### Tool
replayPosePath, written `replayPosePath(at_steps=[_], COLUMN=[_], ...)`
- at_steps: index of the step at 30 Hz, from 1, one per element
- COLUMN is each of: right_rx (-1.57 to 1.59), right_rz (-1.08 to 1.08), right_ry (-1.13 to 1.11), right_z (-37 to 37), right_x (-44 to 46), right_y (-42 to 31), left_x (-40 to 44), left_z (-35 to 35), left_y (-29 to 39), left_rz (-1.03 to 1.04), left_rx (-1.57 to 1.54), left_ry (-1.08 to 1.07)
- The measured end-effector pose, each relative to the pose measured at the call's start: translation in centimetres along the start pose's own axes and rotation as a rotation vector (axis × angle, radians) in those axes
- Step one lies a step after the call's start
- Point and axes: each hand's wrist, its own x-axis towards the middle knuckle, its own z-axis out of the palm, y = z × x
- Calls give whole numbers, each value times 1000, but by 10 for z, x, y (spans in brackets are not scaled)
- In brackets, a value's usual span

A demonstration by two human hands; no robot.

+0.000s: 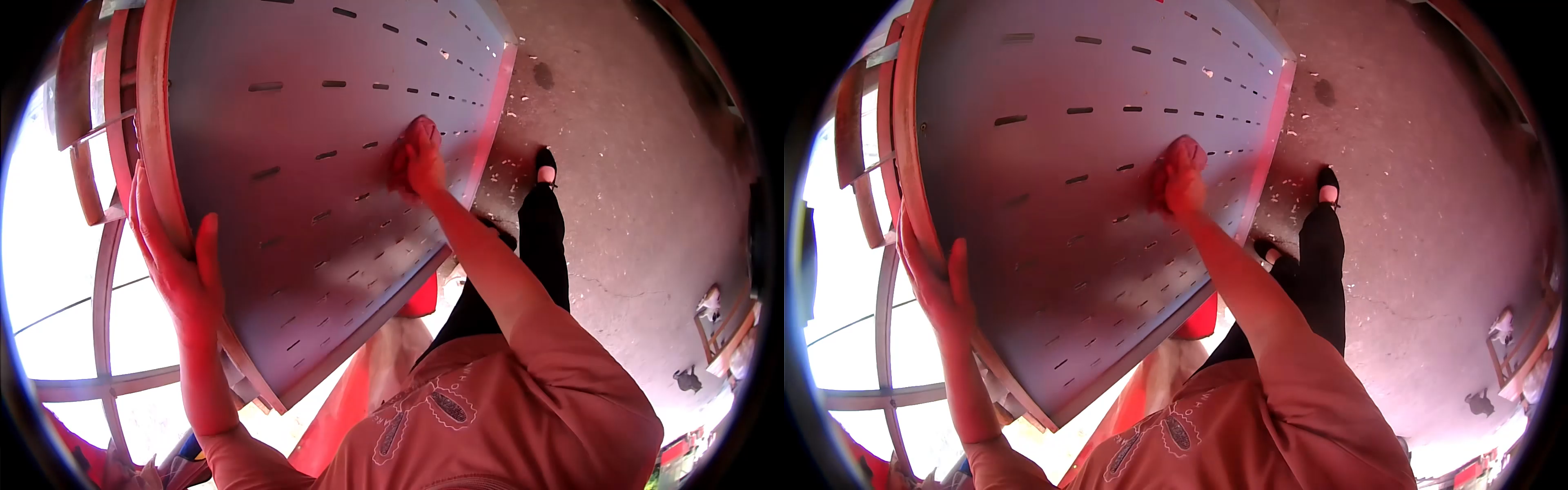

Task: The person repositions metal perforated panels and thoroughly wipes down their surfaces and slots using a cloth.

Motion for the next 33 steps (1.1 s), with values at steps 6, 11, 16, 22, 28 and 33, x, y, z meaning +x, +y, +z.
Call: replayPosePath(at_steps=[6, 11, 16, 22, 28, 33], right_rx=[259, -24, -32, -9, -78, -170], right_rz=[-135, -928, -494, -262, -386, -135], right_ry=[36, 58, 321, 179, 270, -13], right_z=[-3, -14, -47, -59, -52, -86], right_x=[-26, -76, 83, 130, 112, 186], right_y=[-71, -163, -94, -53, -41, -15], left_x=[-1, 1, 0, -4, -12, -16], left_z=[0, -1, 0, -3, -4, -7], left_y=[-3, -2, 4, -1, -10, -13], left_rz=[-4, 0, -109, -123, -180, -219], left_rx=[9, 46, 24, 51, 49, 87], left_ry=[10, 1, -38, -60, -93, -111])
